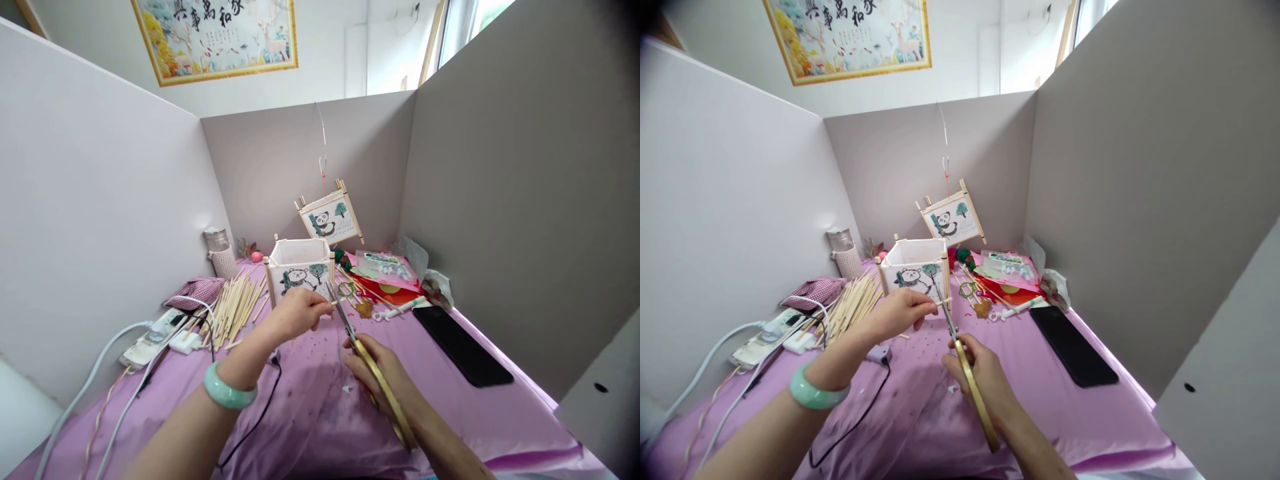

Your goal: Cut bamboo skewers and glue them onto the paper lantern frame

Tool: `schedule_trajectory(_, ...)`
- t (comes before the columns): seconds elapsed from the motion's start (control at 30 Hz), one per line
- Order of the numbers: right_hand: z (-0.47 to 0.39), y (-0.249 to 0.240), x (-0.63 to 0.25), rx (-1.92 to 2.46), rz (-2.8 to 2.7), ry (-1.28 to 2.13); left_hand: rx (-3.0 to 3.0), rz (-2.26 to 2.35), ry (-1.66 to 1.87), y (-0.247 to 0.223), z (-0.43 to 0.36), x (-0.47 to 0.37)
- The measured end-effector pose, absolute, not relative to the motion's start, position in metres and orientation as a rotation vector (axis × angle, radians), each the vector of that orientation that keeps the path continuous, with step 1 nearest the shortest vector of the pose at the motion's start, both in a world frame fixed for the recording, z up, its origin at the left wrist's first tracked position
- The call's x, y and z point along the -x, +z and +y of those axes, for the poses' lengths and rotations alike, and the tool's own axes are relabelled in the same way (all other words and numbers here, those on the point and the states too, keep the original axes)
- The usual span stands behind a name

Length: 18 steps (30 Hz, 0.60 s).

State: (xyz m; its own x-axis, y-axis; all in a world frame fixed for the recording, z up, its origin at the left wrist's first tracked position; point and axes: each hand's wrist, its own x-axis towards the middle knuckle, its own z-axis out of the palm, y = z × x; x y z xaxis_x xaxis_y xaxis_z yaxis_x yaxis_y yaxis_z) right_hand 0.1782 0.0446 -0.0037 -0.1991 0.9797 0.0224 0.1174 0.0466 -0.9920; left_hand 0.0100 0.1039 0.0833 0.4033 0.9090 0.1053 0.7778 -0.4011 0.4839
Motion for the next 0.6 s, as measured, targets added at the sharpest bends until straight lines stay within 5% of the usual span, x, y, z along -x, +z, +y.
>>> schedule_trajectory(0.2,0.043,-0.001,-0.181,1.119,-1.466,1.301,-2.792,1.962,0.632,0.058,0.083,-0.028)
schedule_trajectory(0.6,0.045,0.0,-0.177,1.178,-1.412,1.286,-2.731,1.849,0.55,0.062,0.093,-0.027)
